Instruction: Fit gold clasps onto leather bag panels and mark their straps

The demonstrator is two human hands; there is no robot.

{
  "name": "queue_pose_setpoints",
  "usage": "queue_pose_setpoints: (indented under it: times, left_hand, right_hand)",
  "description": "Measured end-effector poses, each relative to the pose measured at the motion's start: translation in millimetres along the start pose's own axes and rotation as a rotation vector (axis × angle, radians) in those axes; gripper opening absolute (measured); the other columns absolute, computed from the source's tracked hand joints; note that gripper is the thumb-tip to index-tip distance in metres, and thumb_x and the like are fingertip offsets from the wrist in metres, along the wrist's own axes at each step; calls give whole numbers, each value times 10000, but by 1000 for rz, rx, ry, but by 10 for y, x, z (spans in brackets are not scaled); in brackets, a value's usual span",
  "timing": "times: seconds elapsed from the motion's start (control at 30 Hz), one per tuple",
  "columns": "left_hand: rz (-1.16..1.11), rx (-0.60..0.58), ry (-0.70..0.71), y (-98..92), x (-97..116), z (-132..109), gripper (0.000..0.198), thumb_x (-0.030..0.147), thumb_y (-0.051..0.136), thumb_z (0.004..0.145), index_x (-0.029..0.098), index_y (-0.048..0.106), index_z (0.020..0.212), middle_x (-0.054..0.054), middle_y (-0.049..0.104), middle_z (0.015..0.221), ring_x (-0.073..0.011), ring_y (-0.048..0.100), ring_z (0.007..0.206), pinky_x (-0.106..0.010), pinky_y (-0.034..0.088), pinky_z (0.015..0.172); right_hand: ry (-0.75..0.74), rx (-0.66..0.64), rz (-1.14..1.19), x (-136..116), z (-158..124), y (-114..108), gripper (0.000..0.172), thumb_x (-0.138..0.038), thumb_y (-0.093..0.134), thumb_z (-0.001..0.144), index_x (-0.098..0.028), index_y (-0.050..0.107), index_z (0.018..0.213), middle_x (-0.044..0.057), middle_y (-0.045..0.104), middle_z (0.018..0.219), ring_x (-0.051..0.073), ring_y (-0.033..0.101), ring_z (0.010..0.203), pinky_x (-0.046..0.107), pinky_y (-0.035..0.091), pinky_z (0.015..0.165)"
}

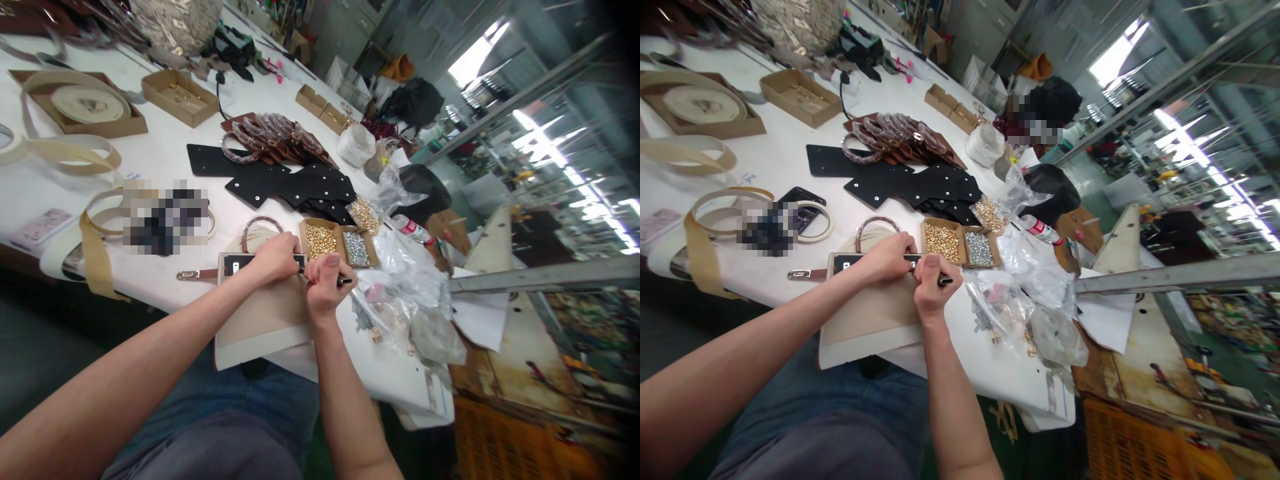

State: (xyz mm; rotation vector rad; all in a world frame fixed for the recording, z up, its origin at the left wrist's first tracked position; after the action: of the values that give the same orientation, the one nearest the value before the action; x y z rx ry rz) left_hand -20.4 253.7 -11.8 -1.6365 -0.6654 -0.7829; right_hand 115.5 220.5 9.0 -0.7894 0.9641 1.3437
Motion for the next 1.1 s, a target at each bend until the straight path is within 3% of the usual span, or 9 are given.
queue_pose_setpoints:
  times: [0.23,0.43,0.63,0.8,0.97,1.1]
  left_hand:
    - [-33,-119,65,-54,-98,108,233,157,768,813,236,819,1026,-53,838,1006,-237,754,908,-277,510,758]
    - [-38,-99,87,-89,-94,92,240,157,757,798,230,827,1016,-60,857,1066,-235,766,971,-261,533,814]
    - [-67,-85,55,-89,-74,65,278,139,758,771,238,842,1017,-38,866,1018,-222,778,950,-236,528,786]
    - [-75,-41,66,-69,-44,48,273,119,728,796,219,835,1027,-36,848,988,-200,755,898,-239,501,775]
    - [-74,0,66,-70,-29,17,358,129,726,795,199,815,1135,-28,811,945,-197,708,840,-257,459,742]
    - [-96,13,53,-71,-20,10,297,94,701,792,185,787,1062,-23,794,895,-195,689,793,-267,440,695]
  right_hand:
    - [122,38,60,41,177,62,705,-720,731,1059,-258,416,631,-61,352,546,116,341,449,312,316,459]
    - [202,-19,40,48,367,96,719,-748,737,1031,-265,373,641,-82,321,529,101,315,430,288,297,416]
    - [483,-99,50,165,785,176,798,-792,824,931,-285,267,666,-123,237,520,77,204,412,271,190,353]
    - [687,-110,47,312,1109,265,776,-788,842,930,-290,295,698,-146,252,495,68,166,417,254,149,350]
    - [809,-124,-10,413,1168,434,778,-762,869,921,-294,286,706,-158,252,467,60,156,415,233,153,353]
    - [754,-160,-82,423,1094,505,754,-743,890,913,-291,325,701,-139,291,482,60,197,417,237,176,358]
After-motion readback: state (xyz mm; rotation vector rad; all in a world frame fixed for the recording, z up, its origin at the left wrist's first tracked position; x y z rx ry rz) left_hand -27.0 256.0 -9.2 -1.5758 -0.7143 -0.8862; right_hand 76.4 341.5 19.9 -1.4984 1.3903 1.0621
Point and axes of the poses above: each hand's wrist, its own z-axis towards the middle knuckle, its own y-axis out of the palm, x = y × z, the point moved 3 cm from there along z, towards the middle knuckle
